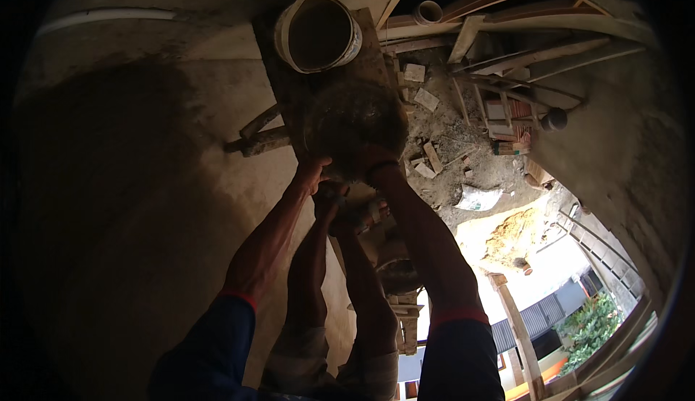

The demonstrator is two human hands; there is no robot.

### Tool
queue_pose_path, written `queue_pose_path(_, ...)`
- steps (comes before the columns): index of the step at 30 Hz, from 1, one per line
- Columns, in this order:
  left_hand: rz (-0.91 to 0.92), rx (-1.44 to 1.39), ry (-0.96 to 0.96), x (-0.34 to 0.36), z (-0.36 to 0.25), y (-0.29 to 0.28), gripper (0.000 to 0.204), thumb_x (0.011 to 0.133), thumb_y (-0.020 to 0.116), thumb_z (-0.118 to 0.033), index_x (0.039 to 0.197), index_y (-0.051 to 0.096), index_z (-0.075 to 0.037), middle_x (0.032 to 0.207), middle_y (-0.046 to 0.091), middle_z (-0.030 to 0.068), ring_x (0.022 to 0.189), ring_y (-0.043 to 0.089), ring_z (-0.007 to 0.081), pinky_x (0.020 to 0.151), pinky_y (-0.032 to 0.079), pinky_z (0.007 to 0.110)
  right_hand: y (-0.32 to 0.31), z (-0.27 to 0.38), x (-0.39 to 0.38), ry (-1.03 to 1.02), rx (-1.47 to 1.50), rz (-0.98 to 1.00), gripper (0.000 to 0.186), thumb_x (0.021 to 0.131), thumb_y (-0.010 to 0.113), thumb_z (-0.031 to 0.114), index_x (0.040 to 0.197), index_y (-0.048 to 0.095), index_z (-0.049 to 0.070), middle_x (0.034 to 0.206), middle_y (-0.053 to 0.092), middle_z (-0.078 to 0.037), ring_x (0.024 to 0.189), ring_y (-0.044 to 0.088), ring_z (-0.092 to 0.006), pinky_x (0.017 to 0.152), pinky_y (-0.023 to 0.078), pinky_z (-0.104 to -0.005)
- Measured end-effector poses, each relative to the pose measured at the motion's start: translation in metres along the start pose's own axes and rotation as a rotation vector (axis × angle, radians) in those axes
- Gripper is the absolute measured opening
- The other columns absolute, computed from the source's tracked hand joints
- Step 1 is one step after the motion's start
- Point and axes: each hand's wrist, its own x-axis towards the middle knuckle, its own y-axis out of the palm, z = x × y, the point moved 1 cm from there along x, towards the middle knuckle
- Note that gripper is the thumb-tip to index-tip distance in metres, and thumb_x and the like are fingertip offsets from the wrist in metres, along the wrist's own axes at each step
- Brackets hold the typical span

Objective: The person applies mortar to a wall using a trowel and a small bucket. They scoop the mortar from the bucket and spread it onto the rough wall surface while standing on a platform.

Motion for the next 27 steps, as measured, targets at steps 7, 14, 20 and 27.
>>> queue_pose_path(7, -0.129, 0.033, 0.099, 0.000, 0.006, -0.016, 0.059, 0.078, 0.066, -0.014, 0.131, 0.041, -0.006, 0.117, 0.054, 0.0115, 0.108, 0.055, 0.0298, 0.089, 0.047, 0.051, -0.002, 0.026, -0.001, -0.109, 0.027, -0.008, 0.024, 0.084, 0.055, 0.018, 0.100, 0.063, 0.002, 0.095, 0.065, -0.020, 0.093, 0.064, -0.0347, 0.082, 0.050, -0.0458)
queue_pose_path(14, 0.005, 0.032, 0.127, -0.002, 0.006, -0.040, 0.065, 0.080, 0.066, -0.007, 0.136, 0.034, -0.003, 0.131, 0.048, 0.0163, 0.116, 0.052, 0.0295, 0.096, 0.041, 0.056, -0.055, 0.013, -0.046, -0.244, 0.096, -0.015, 0.027, 0.084, 0.054, 0.025, 0.104, 0.063, 0.009, 0.089, 0.067, -0.015, 0.083, 0.067, -0.0332, 0.071, 0.053, -0.0472)
queue_pose_path(20, 0.054, 0.067, 0.134, -0.003, 0.000, -0.033, 0.059, 0.080, 0.065, -0.001, 0.133, 0.038, -0.001, 0.126, 0.052, 0.0162, 0.114, 0.054, 0.0314, 0.098, 0.042, 0.055, -0.055, -0.015, -0.003, 0.050, -0.062, -0.169, 0.030, 0.086, 0.052, 0.026, 0.110, 0.059, 0.009, 0.092, 0.067, -0.016, 0.080, 0.066, -0.0337, 0.066, 0.053, -0.0483)
queue_pose_path(27, -0.037, 0.306, 0.231, 0.002, -0.004, -0.047, 0.048, 0.080, 0.066, -0.005, 0.124, 0.048, 0.002, 0.112, 0.059, 0.0164, 0.099, 0.059, 0.0295, 0.082, 0.052, 0.047, -0.021, 0.047, 0.043, 0.088, -0.138, -0.018, 0.031, 0.091, 0.048, 0.029, 0.106, 0.064, 0.006, 0.101, 0.067, -0.014, 0.095, 0.066, -0.0277, 0.076, 0.054, -0.0415)
